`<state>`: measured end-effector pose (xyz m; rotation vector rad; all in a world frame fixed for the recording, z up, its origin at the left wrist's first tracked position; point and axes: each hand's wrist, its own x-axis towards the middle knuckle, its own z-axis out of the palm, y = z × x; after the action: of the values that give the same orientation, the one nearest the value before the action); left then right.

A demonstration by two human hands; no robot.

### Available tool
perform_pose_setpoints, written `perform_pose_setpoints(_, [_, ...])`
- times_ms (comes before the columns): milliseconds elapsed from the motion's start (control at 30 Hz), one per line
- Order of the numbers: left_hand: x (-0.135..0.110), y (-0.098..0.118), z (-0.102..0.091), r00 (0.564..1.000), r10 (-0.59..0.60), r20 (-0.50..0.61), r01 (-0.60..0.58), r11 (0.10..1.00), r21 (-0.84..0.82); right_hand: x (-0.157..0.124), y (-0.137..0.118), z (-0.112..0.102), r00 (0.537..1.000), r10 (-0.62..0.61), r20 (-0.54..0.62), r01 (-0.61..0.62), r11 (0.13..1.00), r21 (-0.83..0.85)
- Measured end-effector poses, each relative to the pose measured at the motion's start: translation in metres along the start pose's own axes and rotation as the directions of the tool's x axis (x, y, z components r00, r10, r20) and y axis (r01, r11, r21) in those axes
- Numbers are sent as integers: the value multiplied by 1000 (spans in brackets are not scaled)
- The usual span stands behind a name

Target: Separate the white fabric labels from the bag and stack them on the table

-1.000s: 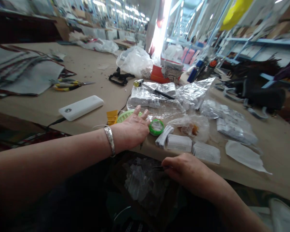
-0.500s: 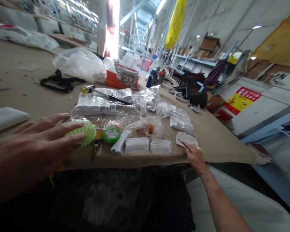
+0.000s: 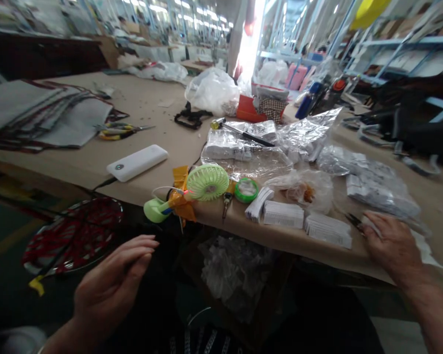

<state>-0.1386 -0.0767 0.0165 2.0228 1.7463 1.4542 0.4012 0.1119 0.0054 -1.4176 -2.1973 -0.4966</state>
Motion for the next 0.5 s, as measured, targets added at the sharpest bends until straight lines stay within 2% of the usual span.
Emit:
perform_pose_setpoints(33, [-8, -1, 4, 1000, -11, 24, 11, 1000, -11, 5, -11, -3, 1000, -10, -17, 10, 999, -34])
perform_pose_setpoints(100, [-19, -1, 13, 997, -25, 67, 27, 999, -37, 17, -40, -9, 998, 3, -61, -2, 1000, 9])
perform_pose_setpoints(133, [-22, 0, 17, 996, -30, 89, 35, 998, -53, 24, -57, -12, 999, -24, -24, 25, 999, 49])
perform_pose_setpoints(267, [-28, 3, 34, 985, -42, 165, 64, 990, -126, 54, -132, -18, 987, -135, -87, 150, 968, 203])
perform_pose_setpoints(400, [-39, -4, 53, 977, -46, 209, 83, 981, -174, 83, -190, -15, 970, -242, -16, 234, 917, 325])
perform_pose_setpoints(500, [-50, -15, 67, 964, -4, 266, 72, 967, -246, 102, -217, -7, 947, -317, 47, 294, 917, 269])
